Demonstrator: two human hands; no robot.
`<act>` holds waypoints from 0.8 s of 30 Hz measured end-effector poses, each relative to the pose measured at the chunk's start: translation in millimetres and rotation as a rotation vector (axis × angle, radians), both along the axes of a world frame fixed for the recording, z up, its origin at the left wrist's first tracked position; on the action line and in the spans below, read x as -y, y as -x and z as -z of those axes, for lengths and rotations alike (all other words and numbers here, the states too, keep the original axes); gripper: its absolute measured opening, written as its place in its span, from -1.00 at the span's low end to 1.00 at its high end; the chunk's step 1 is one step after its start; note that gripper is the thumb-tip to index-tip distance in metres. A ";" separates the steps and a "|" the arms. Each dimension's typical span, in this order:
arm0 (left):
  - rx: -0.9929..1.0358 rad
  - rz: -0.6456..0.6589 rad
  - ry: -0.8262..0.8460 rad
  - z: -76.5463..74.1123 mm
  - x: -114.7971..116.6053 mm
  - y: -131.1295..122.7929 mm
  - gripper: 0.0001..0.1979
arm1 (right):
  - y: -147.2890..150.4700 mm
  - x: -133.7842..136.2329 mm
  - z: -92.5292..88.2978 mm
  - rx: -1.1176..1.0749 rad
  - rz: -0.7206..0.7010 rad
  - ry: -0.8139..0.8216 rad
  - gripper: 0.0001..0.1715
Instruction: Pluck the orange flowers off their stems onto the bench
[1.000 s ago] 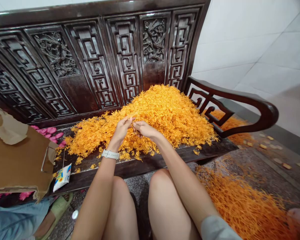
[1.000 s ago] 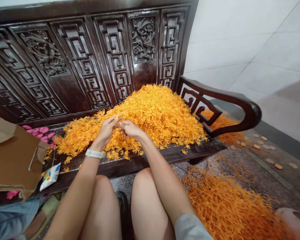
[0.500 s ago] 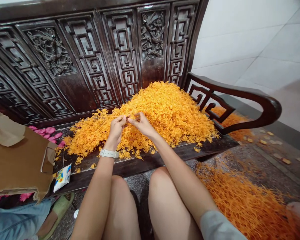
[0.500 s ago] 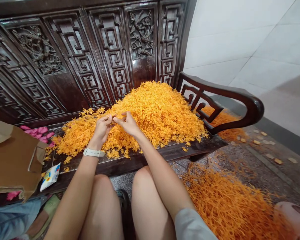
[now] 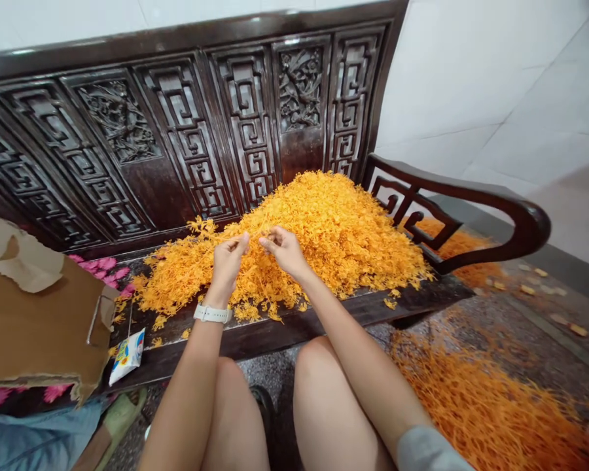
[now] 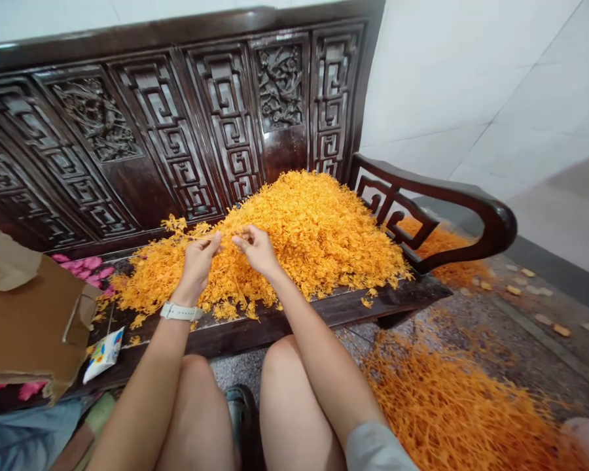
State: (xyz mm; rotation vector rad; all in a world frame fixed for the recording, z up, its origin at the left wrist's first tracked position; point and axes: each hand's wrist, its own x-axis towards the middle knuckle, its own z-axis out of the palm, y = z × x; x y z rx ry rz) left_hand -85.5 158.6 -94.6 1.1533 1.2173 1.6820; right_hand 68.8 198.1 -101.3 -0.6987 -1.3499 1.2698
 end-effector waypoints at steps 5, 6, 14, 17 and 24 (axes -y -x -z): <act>-0.097 -0.058 -0.022 4.7 -2.1 -1.6 -0.64 | -6.8 6.1 -7.3 -0.066 -0.030 0.091 -0.36; -0.149 -0.099 -0.017 5.5 -3.0 -1.8 -0.69 | -9.5 7.3 -8.7 -0.060 -0.043 0.089 -0.33; -0.356 -0.204 -0.109 -0.2 -2.7 -0.3 -0.90 | -19.8 12.1 -9.0 0.036 -0.018 0.047 -0.53; -0.203 -0.077 -0.028 -2.1 -2.6 1.3 -0.81 | -21.6 12.4 -10.2 -0.037 0.022 0.107 -0.45; 0.023 0.224 0.171 -0.6 2.7 22.5 -0.45 | -25.2 9.1 -11.4 -0.099 0.132 0.163 -0.45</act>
